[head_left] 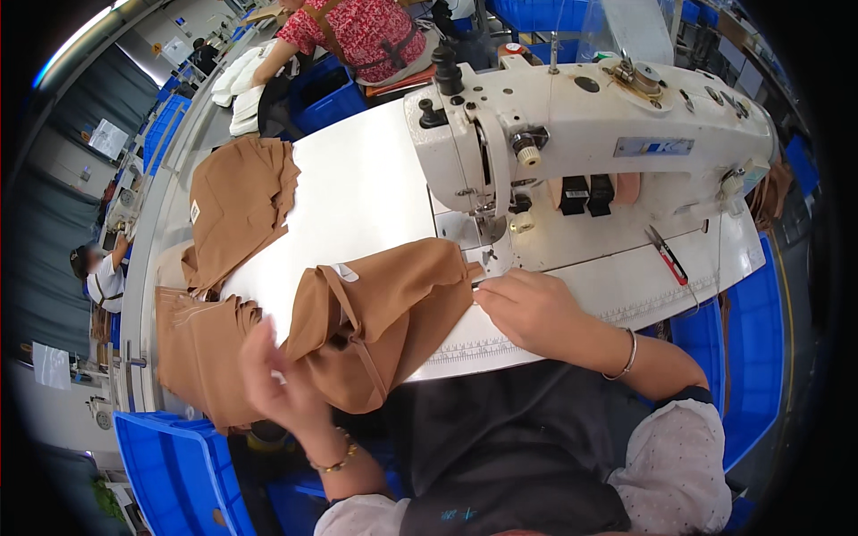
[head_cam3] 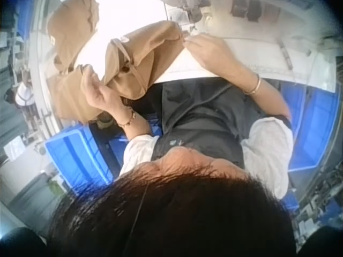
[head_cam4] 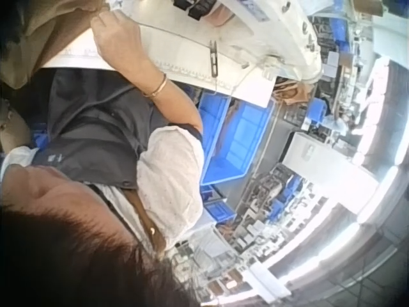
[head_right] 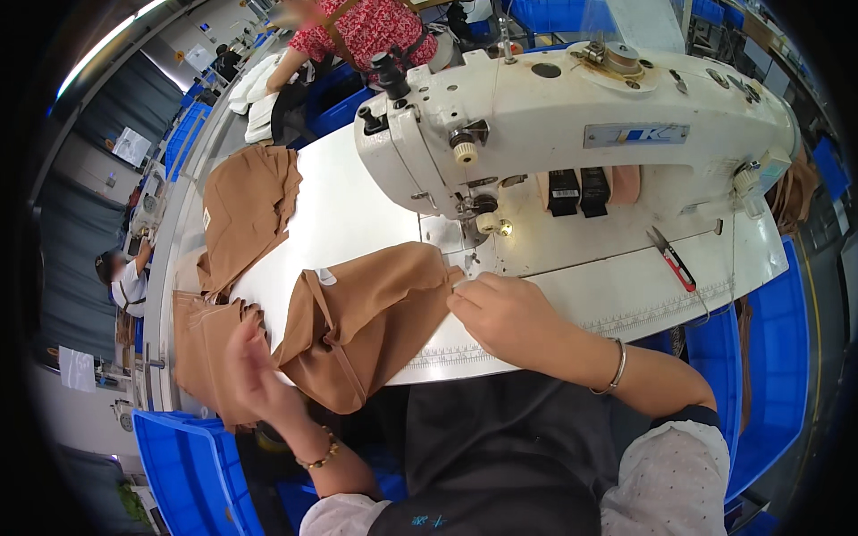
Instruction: Sewing fabric pieces together using an industrial sewing machine.
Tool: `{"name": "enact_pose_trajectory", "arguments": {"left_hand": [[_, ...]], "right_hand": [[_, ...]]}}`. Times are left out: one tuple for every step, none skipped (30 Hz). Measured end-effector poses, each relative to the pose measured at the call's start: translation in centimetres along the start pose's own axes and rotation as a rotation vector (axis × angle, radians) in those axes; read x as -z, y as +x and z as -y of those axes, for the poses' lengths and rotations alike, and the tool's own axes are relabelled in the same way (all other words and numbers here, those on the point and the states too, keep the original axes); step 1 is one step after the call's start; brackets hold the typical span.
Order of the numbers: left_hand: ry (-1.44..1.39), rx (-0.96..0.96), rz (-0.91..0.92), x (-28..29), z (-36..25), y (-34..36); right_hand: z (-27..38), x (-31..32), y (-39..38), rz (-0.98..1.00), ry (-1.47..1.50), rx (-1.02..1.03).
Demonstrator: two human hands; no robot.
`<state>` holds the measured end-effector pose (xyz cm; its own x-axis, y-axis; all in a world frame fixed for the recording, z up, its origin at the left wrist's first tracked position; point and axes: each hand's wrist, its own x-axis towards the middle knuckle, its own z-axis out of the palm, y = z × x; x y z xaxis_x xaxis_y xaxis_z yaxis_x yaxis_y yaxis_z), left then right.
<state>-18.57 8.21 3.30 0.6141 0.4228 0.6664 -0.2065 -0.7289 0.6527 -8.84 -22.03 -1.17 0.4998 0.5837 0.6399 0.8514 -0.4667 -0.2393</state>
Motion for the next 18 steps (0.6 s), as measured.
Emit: {"name": "enact_pose_trajectory", "arguments": {"left_hand": [[0.004,0.086,-0.109,2.7,2.2,0.4],[0.002,0.170,-0.217,4.8,4.5,0.7],[0.006,0.168,-0.222,6.3,7.3,0.6],[0.273,0.107,-0.060,7.4,10.5,0.3],[0.536,0.045,0.105,7.8,12.3,0.1],[0.534,0.042,0.103,7.1,12.5,-0.2],[0.473,-0.010,0.235,5.9,12.2,-0.8],[0.418,-0.060,0.367,5.2,11.9,-1.5],[0.416,-0.062,0.367,4.7,11.8,-2.0],[0.236,0.028,0.396,4.3,11.8,-2.4],[0.054,0.118,0.424,3.9,11.9,-2.8],[0.047,0.118,0.422,3.5,12.0,-2.9],[-0.233,0.236,0.240,3.4,12.3,-3.2],[-0.511,0.350,0.055,3.0,11.8,-3.2],[-0.783,0.579,0.016,3.3,11.0,-3.2],[-0.785,0.583,0.013,2.7,10.4,-3.2],[-1.006,0.646,0.008,1.9,9.8,-3.3],[-1.227,0.706,0.001,1.5,9.5,-3.4]], "right_hand": [[0.5,-0.5,0.4,-0.028,0.028,0.027],[1.0,-1.1,0.9,-0.056,0.051,0.051],[1.5,-1.6,1.4,-0.058,0.055,0.056],[2.0,-2.3,2.2,-0.029,0.061,0.027],[2.5,-2.9,3.0,0.001,0.066,-0.003],[2.9,-3.5,3.6,-0.003,0.063,-0.002],[3.3,-4.0,4.2,0.042,-0.005,-0.041],[3.8,-4.4,4.5,0.088,-0.064,-0.080],[3.8,-4.4,4.8,0.122,-0.073,-0.066],[3.9,-4.4,4.9,0.121,-0.078,-0.062],[3.9,-4.5,4.8,-0.040,0.003,-0.091],[3.8,-4.5,4.7,-0.199,0.085,-0.119],[4.0,-3.5,4.5,-0.220,0.201,-0.216],[3.7,-2.9,3.7,-0.211,0.200,-0.211],[3.3,-2.3,2.7,-0.291,0.522,-0.409],[3.2,-2.0,1.9,-0.372,0.844,-0.610],[3.3,-1.8,1.2,-0.367,0.843,-0.611],[3.4,-1.8,0.5,-0.480,1.094,-0.772]]}}
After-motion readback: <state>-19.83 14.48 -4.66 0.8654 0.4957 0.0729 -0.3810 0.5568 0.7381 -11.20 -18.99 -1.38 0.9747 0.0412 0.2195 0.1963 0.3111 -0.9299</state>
